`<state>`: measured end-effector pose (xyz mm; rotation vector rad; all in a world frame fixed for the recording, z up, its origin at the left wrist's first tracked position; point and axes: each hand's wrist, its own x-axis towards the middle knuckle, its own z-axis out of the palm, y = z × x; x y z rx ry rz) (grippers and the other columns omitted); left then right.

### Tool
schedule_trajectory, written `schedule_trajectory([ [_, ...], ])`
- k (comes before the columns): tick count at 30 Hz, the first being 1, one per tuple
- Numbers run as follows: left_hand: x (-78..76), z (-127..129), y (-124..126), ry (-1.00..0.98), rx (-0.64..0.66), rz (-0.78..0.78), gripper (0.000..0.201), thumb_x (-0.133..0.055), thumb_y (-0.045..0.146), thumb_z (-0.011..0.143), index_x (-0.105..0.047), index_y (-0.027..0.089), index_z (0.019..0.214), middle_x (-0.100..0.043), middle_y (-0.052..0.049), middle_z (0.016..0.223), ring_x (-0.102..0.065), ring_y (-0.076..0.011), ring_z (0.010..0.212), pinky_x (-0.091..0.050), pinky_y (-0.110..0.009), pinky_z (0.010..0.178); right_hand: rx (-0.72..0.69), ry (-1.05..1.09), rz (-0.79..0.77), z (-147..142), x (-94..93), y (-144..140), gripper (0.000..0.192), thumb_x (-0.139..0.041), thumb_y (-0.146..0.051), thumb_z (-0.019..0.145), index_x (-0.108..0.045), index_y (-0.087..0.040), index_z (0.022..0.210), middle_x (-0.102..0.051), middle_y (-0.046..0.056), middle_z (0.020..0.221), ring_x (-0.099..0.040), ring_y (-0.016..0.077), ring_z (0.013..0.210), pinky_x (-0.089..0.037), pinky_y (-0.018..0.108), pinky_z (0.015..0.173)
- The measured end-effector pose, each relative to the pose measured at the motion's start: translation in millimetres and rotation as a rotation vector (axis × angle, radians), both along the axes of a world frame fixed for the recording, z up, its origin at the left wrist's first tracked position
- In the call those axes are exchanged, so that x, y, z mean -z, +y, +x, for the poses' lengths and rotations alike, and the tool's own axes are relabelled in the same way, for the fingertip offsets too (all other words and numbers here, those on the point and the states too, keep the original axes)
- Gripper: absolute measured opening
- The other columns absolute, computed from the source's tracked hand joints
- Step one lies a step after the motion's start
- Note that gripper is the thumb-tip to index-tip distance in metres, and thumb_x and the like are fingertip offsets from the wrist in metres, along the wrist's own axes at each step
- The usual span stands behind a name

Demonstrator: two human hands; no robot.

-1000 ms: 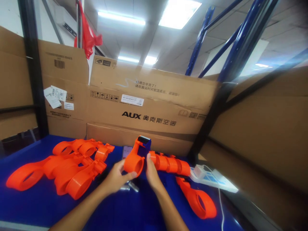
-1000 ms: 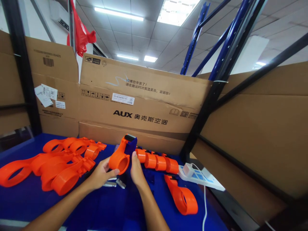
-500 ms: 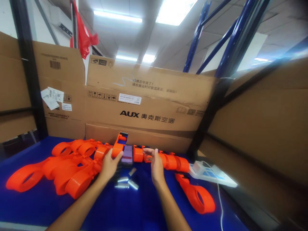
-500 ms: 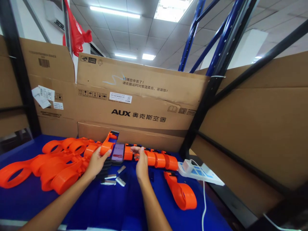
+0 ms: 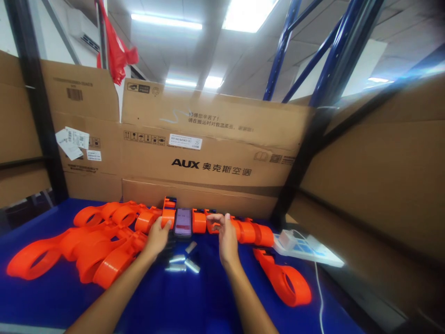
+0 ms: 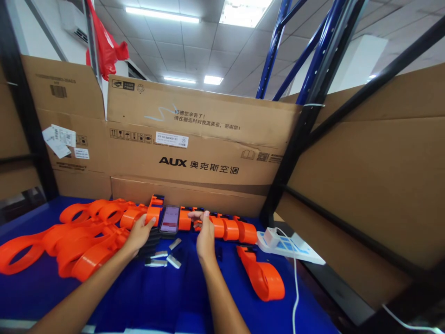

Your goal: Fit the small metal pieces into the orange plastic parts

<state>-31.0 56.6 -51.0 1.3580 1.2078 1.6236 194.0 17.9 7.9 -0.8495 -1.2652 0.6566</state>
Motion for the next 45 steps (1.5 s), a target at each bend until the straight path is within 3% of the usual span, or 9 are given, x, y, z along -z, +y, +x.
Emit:
schedule_trajectory([
  [11,4.1,-1,4,0.019,-0.051,-0.020,0.027,-0.063,0.031,0.082,-0.062,0.021,0.106,-0.069,-0.011,0.112,-0.061,-0.0306,0.116,-0.038,-0.049,0.107,0.010,-0.006,-0.008,0,0.8,1,0.068,-0.031,-0.070,0.095,-0.076,-0.019,0.094,-0.075,0.010,0.100,-0.066,0.0268,0.093,-0.049,0.036,0.073],
  [18,2.1,2,-1,0.014,-0.104,-0.019,0.063,-0.065,0.028,0.083,-0.043,0.021,0.141,-0.035,-0.016,0.159,-0.026,-0.0314,0.149,-0.017,-0.049,0.121,0.002,0.020,-0.016,-1,1.4,0,0.066,-0.035,-0.070,0.094,-0.076,-0.018,0.093,-0.075,0.010,0.100,-0.066,0.0274,0.094,-0.049,0.037,0.076],
  [23,-16.8,11,-26,0.205,-0.203,0.199,0.079,-0.063,0.034,0.087,-0.026,0.021,0.155,-0.014,-0.012,0.167,-0.006,-0.0293,0.154,-0.009,-0.051,0.123,0.017,0.018,-0.013,0,-0.3,-2,0.064,-0.036,-0.069,0.094,-0.075,-0.019,0.088,-0.075,0.010,0.100,-0.066,0.0276,0.096,-0.049,0.037,0.075],
  [25,-32.1,9,-39,0.334,-0.192,0.290,0.078,-0.063,0.037,0.087,-0.028,0.022,0.155,-0.017,-0.011,0.167,-0.006,-0.0309,0.153,-0.012,-0.053,0.122,0.017,0.011,-0.015,2,-0.4,-2,0.063,-0.035,-0.068,0.095,-0.075,-0.019,0.088,-0.075,0.010,0.100,-0.066,0.0277,0.097,-0.049,0.037,0.076],
  [28,-61.5,-12,-55,0.646,-0.113,0.354,0.069,-0.065,0.041,0.085,-0.044,0.023,0.148,-0.045,-0.014,0.153,-0.029,-0.0354,0.147,-0.021,-0.053,0.119,0.024,0.009,-0.017,2,-0.5,-3,0.063,-0.035,-0.067,0.095,-0.075,-0.019,0.088,-0.075,0.010,0.099,-0.066,0.0277,0.096,-0.048,0.038,0.078],
  [33,-96.1,-81,-59,1.192,-0.219,0.039,0.055,-0.062,0.049,0.082,-0.063,0.015,0.126,-0.068,-0.021,0.118,-0.056,-0.0444,0.119,-0.039,-0.058,0.101,0.020,0.029,-0.012,0,-2.6,-4,0.062,-0.036,-0.066,0.095,-0.074,-0.018,0.088,-0.075,0.010,0.100,-0.066,0.0265,0.097,-0.048,0.036,0.080],
  [37,-89.6,-108,-54,1.442,-0.153,-0.198,0.059,-0.067,0.052,0.076,-0.063,0.018,0.124,-0.071,-0.020,0.111,-0.062,-0.0441,0.110,-0.046,-0.052,0.088,0.012,0.024,-0.025,-2,-4.0,-5,0.064,-0.036,-0.068,0.095,-0.074,-0.018,0.085,-0.075,0.009,0.097,-0.066,0.0257,0.095,-0.048,0.035,0.080],
  [42,-71.8,-102,-52,1.413,-0.139,-0.243,0.040,-0.062,0.029,0.081,-0.065,0.020,0.120,-0.072,-0.019,0.105,-0.067,-0.0391,0.101,-0.048,-0.044,0.079,0.011,0.022,-0.026,-2,-4.1,-6,0.064,-0.035,-0.068,0.095,-0.074,-0.018,0.085,-0.075,0.009,0.097,-0.066,0.0256,0.095,-0.047,0.035,0.080],
  [45,-76.9,-101,-52,1.370,-0.144,-0.217,0.031,-0.055,0.022,0.084,-0.068,0.017,0.112,-0.073,-0.019,0.101,-0.067,-0.0362,0.098,-0.048,-0.041,0.077,0.012,0.012,-0.024,-2,-5.5,-7,0.064,-0.036,-0.068,0.095,-0.074,-0.018,0.085,-0.075,0.009,0.095,-0.066,0.0257,0.094,-0.047,0.035,0.078],
])
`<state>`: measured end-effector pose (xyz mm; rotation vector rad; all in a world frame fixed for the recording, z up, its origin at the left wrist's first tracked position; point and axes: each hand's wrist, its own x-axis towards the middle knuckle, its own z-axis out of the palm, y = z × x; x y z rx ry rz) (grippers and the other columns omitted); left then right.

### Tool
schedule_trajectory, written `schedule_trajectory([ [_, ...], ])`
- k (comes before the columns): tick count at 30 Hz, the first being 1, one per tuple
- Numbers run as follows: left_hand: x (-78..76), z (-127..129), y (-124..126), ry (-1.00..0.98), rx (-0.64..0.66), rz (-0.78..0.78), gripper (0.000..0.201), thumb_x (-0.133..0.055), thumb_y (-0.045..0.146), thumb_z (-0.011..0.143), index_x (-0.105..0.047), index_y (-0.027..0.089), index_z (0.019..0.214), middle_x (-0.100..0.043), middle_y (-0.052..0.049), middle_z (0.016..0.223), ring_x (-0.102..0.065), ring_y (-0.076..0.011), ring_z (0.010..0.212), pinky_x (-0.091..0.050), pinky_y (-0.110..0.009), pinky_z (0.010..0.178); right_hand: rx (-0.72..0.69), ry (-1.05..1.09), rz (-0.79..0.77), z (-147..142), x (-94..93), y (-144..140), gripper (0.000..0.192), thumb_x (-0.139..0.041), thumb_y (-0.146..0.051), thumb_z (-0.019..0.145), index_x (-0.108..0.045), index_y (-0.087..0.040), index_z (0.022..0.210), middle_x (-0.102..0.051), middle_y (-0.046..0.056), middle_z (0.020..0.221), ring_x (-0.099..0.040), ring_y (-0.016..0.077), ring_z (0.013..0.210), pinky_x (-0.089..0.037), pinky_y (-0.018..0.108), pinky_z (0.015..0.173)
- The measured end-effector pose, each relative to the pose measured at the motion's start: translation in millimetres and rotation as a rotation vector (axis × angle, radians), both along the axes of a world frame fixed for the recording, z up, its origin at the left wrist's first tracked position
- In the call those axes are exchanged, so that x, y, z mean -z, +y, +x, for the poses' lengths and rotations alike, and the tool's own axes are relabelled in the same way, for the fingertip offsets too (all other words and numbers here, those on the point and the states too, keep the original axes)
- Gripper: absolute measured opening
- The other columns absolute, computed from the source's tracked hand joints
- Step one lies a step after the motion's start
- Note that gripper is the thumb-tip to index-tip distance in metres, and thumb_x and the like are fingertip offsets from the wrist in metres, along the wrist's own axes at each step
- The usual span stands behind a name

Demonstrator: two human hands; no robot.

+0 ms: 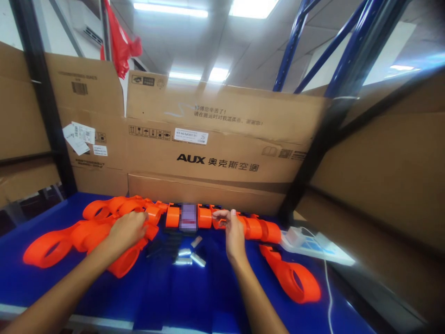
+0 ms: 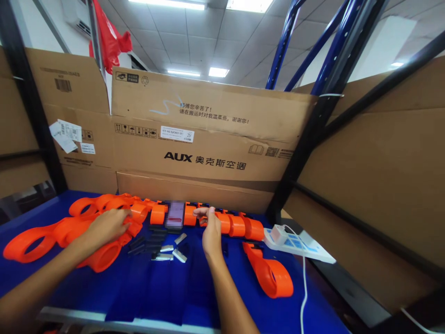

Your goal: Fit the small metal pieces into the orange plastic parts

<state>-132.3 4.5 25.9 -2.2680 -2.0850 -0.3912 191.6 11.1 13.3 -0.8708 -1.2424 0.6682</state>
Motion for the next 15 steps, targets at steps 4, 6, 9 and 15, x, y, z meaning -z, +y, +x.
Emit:
schedule_trajectory([
  [4,-26.1,5,-3,-0.059,0.073,0.055,0.027,-0.056,0.023,0.083,-0.073,0.020,0.104,-0.076,-0.013,0.094,-0.069,-0.0301,0.091,-0.046,-0.034,0.076,0.012,-0.030,0.003,-4,-3.7,-5,0.063,-0.037,-0.068,0.094,-0.074,-0.018,0.084,-0.074,0.009,0.090,-0.065,0.0241,0.086,-0.047,0.034,0.076],
  [6,-40.5,19,-6,-0.133,0.167,0.099,0.024,-0.055,0.024,0.083,-0.075,0.022,0.096,-0.077,-0.008,0.089,-0.070,-0.0262,0.082,-0.045,-0.032,0.072,-0.004,-0.082,-0.013,-8,-5.3,-9,0.058,-0.043,-0.066,0.094,-0.073,-0.018,0.084,-0.073,0.008,0.086,-0.064,0.0220,0.081,-0.047,0.032,0.073],
  [9,-53.2,55,-10,-0.329,0.300,0.235,0.025,-0.057,0.025,0.083,-0.077,0.023,0.098,-0.078,-0.007,0.085,-0.070,-0.0228,0.076,-0.046,-0.030,0.068,-0.145,-0.178,-0.068,-17,-5.5,-15,0.044,-0.056,-0.060,0.090,-0.072,-0.019,0.096,-0.071,0.004,0.079,-0.061,0.0182,0.071,-0.046,0.029,0.065],
  [15,-38.6,112,-1,-0.431,0.446,0.405,0.029,-0.063,0.025,0.082,-0.076,0.021,0.108,-0.077,-0.007,0.088,-0.068,-0.0202,0.074,-0.050,-0.030,0.070,-0.366,-0.139,-0.173,-25,-0.3,-13,0.041,-0.058,-0.058,0.090,-0.068,-0.020,0.102,-0.069,0.002,0.074,-0.055,0.0132,0.056,-0.043,0.024,0.048],
])
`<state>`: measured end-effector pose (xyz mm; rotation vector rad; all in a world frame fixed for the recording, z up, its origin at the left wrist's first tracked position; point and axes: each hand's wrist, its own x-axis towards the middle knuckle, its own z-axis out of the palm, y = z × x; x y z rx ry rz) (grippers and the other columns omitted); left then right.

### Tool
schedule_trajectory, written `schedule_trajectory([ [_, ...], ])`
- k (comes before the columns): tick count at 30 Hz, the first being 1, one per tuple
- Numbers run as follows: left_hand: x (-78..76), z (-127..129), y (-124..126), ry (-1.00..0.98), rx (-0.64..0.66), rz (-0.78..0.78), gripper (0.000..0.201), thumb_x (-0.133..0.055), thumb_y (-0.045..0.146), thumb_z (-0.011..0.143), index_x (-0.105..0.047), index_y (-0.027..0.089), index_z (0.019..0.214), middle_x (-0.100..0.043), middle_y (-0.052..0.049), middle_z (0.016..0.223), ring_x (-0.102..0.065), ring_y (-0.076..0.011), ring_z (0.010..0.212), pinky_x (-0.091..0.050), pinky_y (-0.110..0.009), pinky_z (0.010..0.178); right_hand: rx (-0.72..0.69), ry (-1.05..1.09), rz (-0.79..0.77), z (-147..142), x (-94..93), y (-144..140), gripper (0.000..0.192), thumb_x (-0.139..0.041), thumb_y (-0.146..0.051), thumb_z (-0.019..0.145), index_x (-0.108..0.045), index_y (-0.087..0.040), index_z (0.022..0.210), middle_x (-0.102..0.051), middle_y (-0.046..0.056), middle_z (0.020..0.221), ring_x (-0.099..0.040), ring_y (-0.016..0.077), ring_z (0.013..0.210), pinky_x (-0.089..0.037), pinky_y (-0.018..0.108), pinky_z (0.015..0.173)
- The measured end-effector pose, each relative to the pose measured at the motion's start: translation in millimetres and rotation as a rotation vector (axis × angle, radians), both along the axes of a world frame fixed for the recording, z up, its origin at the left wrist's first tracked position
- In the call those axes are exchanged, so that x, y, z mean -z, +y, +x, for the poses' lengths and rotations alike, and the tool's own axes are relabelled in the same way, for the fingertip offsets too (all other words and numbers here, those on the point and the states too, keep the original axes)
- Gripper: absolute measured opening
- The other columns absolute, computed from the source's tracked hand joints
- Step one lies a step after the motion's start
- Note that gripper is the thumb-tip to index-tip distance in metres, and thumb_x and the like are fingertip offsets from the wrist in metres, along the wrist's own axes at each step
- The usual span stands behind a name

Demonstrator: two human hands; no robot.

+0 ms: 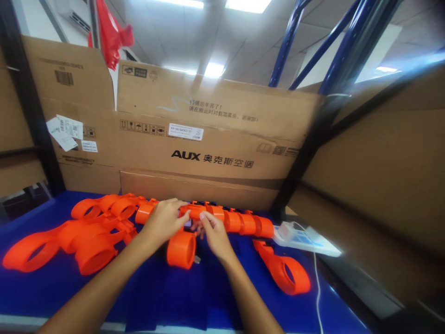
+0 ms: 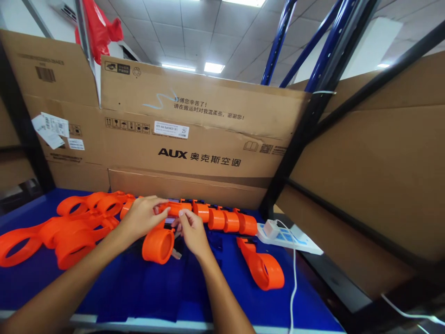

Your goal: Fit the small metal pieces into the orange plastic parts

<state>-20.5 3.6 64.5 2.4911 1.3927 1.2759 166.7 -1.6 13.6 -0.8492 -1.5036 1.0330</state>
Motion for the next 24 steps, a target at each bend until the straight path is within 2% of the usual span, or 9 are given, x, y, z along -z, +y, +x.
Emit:
schedule_trajectory([
  [2,9.7,5,5,-0.024,0.000,0.012,0.028,-0.064,0.024,0.083,-0.076,0.021,0.109,-0.075,-0.006,0.087,-0.067,-0.0187,0.072,-0.050,-0.030,0.069,0.010,0.039,-0.011,1,1.7,3,0.040,-0.059,-0.058,0.089,-0.068,-0.019,0.095,-0.069,0.002,0.074,-0.056,0.0134,0.056,-0.044,0.024,0.048],
  [5,21.4,6,8,-0.057,0.043,0.040,0.024,-0.065,0.025,0.085,-0.076,0.020,0.106,-0.074,-0.006,0.087,-0.068,-0.0187,0.075,-0.052,-0.030,0.073,0.048,0.069,-0.029,2,5.0,8,0.037,-0.066,-0.055,0.085,-0.067,-0.020,0.096,-0.069,0.002,0.074,-0.058,0.0133,0.056,-0.046,0.023,0.046],
  [9,32.4,5,9,-0.147,0.183,0.064,0.036,-0.064,0.033,0.089,-0.069,0.021,0.124,-0.073,-0.009,0.105,-0.069,-0.0217,0.092,-0.054,-0.034,0.086,0.106,0.109,-0.057,2,10.1,10,0.035,-0.066,-0.053,0.084,-0.067,-0.020,0.093,-0.069,0.001,0.070,-0.057,0.0124,0.049,-0.047,0.023,0.044],
  [11,38.5,6,11,-0.257,0.274,0.009,0.043,-0.063,0.036,0.090,-0.064,0.023,0.131,-0.071,-0.010,0.116,-0.069,-0.0226,0.100,-0.054,-0.036,0.090,0.139,0.146,-0.069,1,11.2,10,0.034,-0.065,-0.053,0.085,-0.067,-0.019,0.092,-0.070,0.002,0.069,-0.056,0.0122,0.048,-0.047,0.023,0.044],
  [13,45.1,9,13,-0.417,0.357,-0.117,0.046,-0.063,0.039,0.090,-0.062,0.023,0.133,-0.069,-0.011,0.122,-0.069,-0.0234,0.101,-0.057,-0.036,0.086,0.138,0.176,-0.078,0,11.0,8,0.034,-0.065,-0.052,0.085,-0.069,-0.019,0.093,-0.071,0.002,0.070,-0.058,0.0134,0.051,-0.047,0.024,0.045],
  [15,50.9,12,15,-0.565,0.462,-0.313,0.048,-0.064,0.043,0.088,-0.063,0.020,0.130,-0.072,-0.012,0.114,-0.071,-0.0233,0.092,-0.059,-0.035,0.076,0.102,0.177,-0.077,-2,10.2,8,0.035,-0.065,-0.052,0.085,-0.070,-0.019,0.095,-0.072,0.003,0.073,-0.061,0.0154,0.055,-0.048,0.025,0.047],
  [18,55.4,12,16,-0.753,0.546,-0.560,0.049,-0.070,0.045,0.083,-0.066,0.016,0.122,-0.075,-0.008,0.088,-0.069,-0.0183,0.067,-0.055,-0.029,0.060,0.065,0.099,-0.049,1,8.8,10,0.040,-0.060,-0.055,0.088,-0.073,-0.017,0.094,-0.073,0.005,0.076,-0.063,0.0178,0.061,-0.049,0.027,0.049],
  [21,56.8,6,18,-0.989,0.466,-0.661,0.052,-0.076,0.047,0.076,-0.067,0.015,0.117,-0.069,-0.002,0.065,-0.061,-0.0139,0.051,-0.047,-0.024,0.051,0.154,-0.098,0.057,13,8.4,14,0.044,-0.046,-0.051,0.096,-0.074,-0.017,0.099,-0.074,0.008,0.083,-0.064,0.0207,0.071,-0.049,0.029,0.055],
  [24,60.0,-1,22,-1.171,0.371,-0.697,0.050,-0.077,0.050,0.072,-0.068,0.017,0.108,-0.063,0.002,0.055,-0.056,-0.0122,0.045,-0.043,-0.022,0.047,0.246,-0.523,0.263,27,9.3,15,0.022,-0.055,-0.027,0.091,-0.074,-0.021,0.099,-0.075,0.007,0.094,-0.064,0.0222,0.087,-0.050,0.034,0.077],
])
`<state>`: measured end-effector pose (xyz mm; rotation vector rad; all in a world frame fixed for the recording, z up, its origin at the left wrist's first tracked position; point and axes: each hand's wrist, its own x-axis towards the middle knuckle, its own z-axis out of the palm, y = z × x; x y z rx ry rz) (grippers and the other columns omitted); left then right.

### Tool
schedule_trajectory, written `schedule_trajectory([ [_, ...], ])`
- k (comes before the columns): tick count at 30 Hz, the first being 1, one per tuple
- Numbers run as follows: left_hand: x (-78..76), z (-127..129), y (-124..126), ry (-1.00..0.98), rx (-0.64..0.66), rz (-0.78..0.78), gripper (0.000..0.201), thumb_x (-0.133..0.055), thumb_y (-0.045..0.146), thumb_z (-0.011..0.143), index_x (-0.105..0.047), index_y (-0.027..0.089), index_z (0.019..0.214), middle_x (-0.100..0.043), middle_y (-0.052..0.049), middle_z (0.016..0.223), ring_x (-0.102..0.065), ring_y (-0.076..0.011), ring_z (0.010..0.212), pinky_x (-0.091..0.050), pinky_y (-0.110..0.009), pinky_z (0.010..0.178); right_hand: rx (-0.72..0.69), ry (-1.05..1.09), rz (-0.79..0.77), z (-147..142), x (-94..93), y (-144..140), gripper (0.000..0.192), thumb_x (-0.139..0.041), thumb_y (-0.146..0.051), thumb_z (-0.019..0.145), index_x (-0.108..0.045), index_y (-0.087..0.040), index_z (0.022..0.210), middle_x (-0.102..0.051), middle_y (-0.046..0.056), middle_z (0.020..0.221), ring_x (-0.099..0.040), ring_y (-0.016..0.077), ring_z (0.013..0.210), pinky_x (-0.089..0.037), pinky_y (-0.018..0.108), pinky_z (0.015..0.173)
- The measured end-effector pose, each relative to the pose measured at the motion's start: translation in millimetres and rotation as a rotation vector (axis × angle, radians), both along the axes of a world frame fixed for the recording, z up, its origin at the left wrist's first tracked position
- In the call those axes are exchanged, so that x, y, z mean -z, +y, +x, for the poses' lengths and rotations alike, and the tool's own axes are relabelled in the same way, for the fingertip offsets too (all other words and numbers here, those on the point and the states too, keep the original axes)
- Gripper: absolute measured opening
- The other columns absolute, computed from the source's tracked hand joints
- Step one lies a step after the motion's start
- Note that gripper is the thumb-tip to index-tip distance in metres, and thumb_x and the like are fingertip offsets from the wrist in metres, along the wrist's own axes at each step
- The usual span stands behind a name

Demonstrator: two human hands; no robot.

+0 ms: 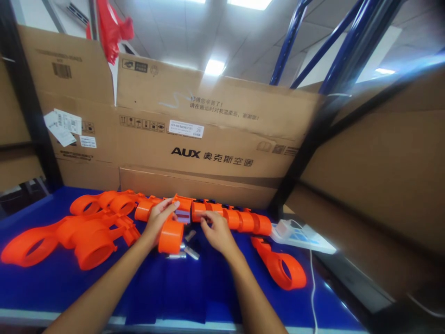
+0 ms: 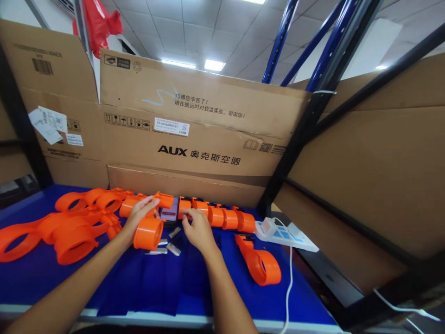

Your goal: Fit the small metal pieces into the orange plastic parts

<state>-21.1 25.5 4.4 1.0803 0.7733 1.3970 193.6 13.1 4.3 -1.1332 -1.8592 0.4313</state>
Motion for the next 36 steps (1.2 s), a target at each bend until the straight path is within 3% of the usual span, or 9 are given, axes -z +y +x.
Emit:
schedule_trajectory([
  [3,4.2,-1,2,-0.033,-0.038,-0.030,0.048,-0.078,0.050,0.071,-0.068,0.018,0.105,-0.062,0.003,0.055,-0.053,-0.0112,0.044,-0.041,-0.021,0.046,-0.053,-0.377,0.047,6,1.8,0,0.024,-0.057,-0.012,0.084,-0.076,-0.023,0.095,-0.075,0.006,0.097,-0.063,0.0222,0.093,-0.047,0.033,0.086],
  [6,4.8,3,0,-0.010,-0.002,-0.021,0.051,-0.078,0.049,0.071,-0.068,0.016,0.109,-0.062,0.002,0.054,-0.053,-0.0113,0.045,-0.040,-0.021,0.046,-0.101,-0.538,0.026,5,3.6,1,0.027,-0.057,-0.010,0.083,-0.077,-0.024,0.094,-0.076,0.005,0.095,-0.063,0.0218,0.093,-0.046,0.031,0.085],
  [11,1.2,8,-5,0.012,0.024,0.001,0.060,-0.079,0.048,0.069,-0.067,0.015,0.117,-0.061,0.003,0.053,-0.053,-0.0117,0.045,-0.040,-0.021,0.046,-0.132,-0.643,0.000,3,6.4,7,0.028,-0.061,-0.009,0.078,-0.078,-0.025,0.093,-0.076,0.004,0.093,-0.063,0.0223,0.097,-0.044,0.030,0.087],
  [19,5.2,10,-4,0.024,0.000,0.009,0.059,-0.080,0.047,0.070,-0.066,0.014,0.118,-0.063,0.002,0.059,-0.056,-0.0122,0.050,-0.042,-0.022,0.051,-0.111,-0.630,0.018,1,5.3,3,0.014,-0.058,-0.010,0.082,-0.069,-0.019,0.079,-0.070,0.006,0.086,-0.061,0.0196,0.086,-0.043,0.028,0.078],
  [23,5.1,10,-4,0.020,-0.004,0.039,0.054,-0.080,0.046,0.070,-0.068,0.015,0.113,-0.064,0.002,0.062,-0.057,-0.0119,0.050,-0.042,-0.022,0.051,-0.090,-0.429,-0.004,4,3.9,-2,0.011,-0.059,-0.009,0.076,-0.063,-0.019,0.076,-0.066,0.002,0.075,-0.058,0.0173,0.072,-0.042,0.026,0.068],
  [27,5.3,13,-5,0.020,-0.030,0.041,0.052,-0.080,0.047,0.069,-0.068,0.016,0.110,-0.069,-0.001,0.072,-0.060,-0.0130,0.051,-0.044,-0.024,0.052,-0.053,-0.019,-0.049,5,2.2,0,0.002,-0.060,-0.021,0.080,-0.060,-0.021,0.078,-0.061,-0.003,0.065,-0.055,0.0154,0.060,-0.040,0.025,0.058],
  [31,8.4,15,-4,0.016,-0.016,0.030,0.052,-0.079,0.049,0.070,-0.066,0.017,0.109,-0.071,-0.004,0.080,-0.062,-0.0135,0.052,-0.044,-0.024,0.051,-0.031,0.383,-0.030,2,-3.8,1,0.016,-0.063,-0.037,0.084,-0.063,-0.021,0.087,-0.065,0.000,0.072,-0.059,0.0167,0.064,-0.046,0.026,0.059],
  [36,13.1,16,-4,-0.037,0.009,0.004,0.051,-0.080,0.048,0.071,-0.065,0.018,0.109,-0.068,0.000,0.075,-0.063,-0.0136,0.052,-0.047,-0.024,0.051,-0.034,0.601,-0.029,-2,-10.8,-2,0.037,-0.071,-0.044,0.082,-0.066,-0.022,0.111,-0.073,0.005,0.090,-0.067,0.0208,0.082,-0.054,0.032,0.073],
])
